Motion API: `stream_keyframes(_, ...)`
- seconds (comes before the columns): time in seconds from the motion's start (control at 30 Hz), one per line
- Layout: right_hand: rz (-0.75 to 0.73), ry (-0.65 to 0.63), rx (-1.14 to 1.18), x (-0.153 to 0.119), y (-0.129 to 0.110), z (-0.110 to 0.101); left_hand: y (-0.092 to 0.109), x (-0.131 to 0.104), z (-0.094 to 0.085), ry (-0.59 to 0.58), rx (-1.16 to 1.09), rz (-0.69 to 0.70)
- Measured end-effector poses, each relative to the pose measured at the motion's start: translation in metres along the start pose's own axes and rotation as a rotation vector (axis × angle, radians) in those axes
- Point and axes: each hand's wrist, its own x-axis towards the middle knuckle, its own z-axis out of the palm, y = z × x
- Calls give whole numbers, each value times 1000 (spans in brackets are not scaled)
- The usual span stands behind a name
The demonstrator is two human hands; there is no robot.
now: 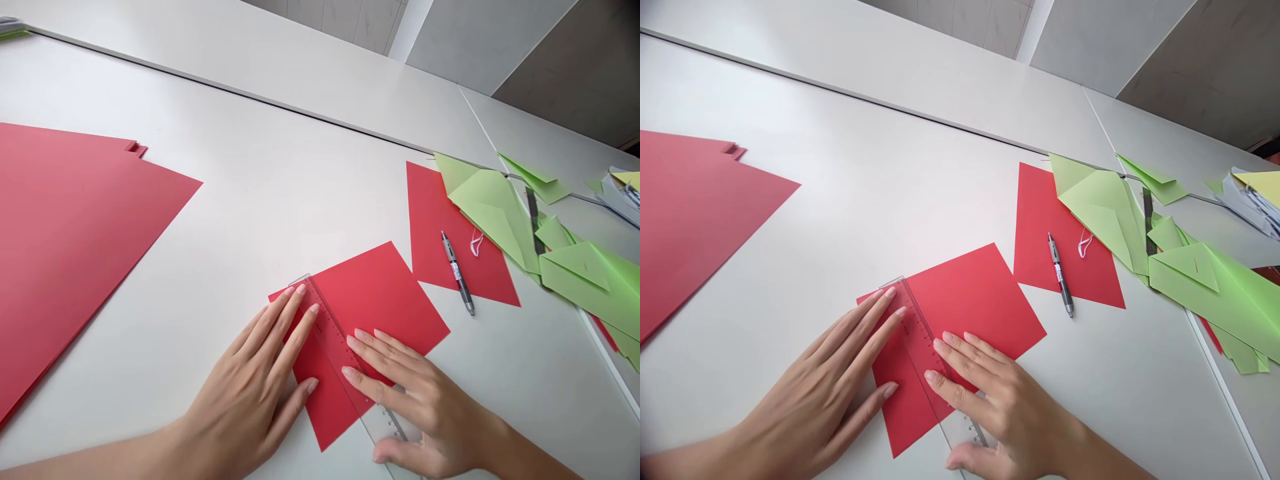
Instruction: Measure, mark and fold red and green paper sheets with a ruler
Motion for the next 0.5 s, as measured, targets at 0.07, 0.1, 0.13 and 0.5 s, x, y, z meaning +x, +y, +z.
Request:
stream_keyframes(0.07, 2, -30, 52, -1, 8, -4, 2, -1, 0, -1, 15, -1)
stream_keyframes(0.1, 3, -39, 74, -1, 11, -6, 3, -1, 0, 2, 25, -3)
stream_keyframes(0.13, 3, -37, 90, 0, 13, -7, 4, -2, 1, 1, 32, -6)
stream_keyframes(0.5, 85, 148, -86, -5, -17, 8, 12, -4, 5, 31, 82, -59)
